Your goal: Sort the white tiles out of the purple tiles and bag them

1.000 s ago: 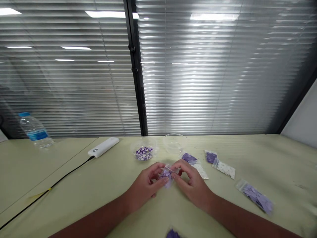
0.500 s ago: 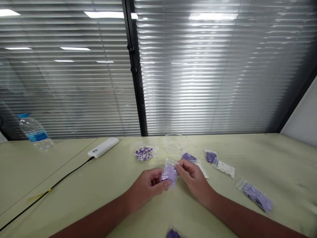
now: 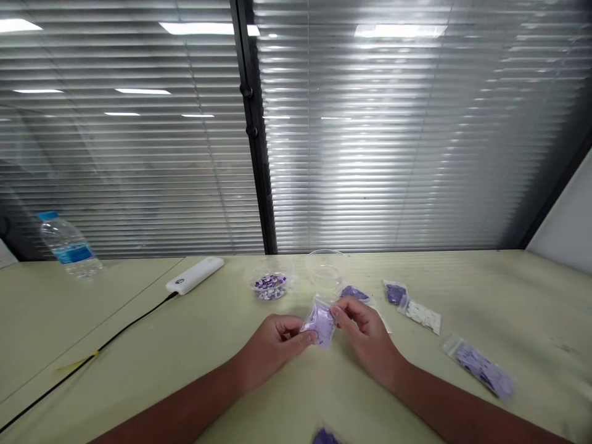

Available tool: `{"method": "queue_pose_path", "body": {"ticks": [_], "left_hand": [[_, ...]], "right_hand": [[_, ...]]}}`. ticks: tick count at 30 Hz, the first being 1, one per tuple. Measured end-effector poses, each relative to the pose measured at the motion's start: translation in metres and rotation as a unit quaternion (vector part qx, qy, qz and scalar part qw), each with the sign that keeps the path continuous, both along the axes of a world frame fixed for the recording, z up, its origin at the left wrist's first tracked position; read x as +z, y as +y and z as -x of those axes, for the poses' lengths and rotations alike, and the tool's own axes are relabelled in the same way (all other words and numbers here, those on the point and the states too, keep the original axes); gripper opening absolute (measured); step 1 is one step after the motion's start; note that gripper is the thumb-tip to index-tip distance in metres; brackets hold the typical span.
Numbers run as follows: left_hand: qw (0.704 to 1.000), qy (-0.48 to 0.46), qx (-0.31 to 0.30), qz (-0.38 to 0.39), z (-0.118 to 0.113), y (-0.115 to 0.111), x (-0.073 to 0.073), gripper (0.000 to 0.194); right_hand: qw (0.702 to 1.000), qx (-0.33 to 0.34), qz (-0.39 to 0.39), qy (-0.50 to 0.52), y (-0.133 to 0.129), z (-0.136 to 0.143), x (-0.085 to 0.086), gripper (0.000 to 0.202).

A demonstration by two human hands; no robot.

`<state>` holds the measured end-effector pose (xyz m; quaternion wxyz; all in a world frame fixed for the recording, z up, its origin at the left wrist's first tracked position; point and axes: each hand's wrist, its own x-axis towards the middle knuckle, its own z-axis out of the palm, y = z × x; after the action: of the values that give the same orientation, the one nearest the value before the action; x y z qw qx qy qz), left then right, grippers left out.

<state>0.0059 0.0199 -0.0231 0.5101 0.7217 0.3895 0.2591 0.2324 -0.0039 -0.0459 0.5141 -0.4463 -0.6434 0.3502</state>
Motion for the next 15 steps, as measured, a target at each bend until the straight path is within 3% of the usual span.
{"method": "queue_pose_path", "body": {"ticks": [6, 15], "left_hand": [[0.998, -0.036, 0.005, -0.042, -0.0016, -0.0031, 0.0011, 0.047], [0.995, 0.005, 0.004, -0.097, -0.0015, -0.0035, -0.0040, 0.034]], "right_hand": [[0.995, 0.078, 0.013, -0.054, -0.0065, 0.0038, 0.0083, 0.030], [0.988, 0.090, -0.017, -0.125, -0.0076, 0.0088, 0.0066, 0.016]]}}
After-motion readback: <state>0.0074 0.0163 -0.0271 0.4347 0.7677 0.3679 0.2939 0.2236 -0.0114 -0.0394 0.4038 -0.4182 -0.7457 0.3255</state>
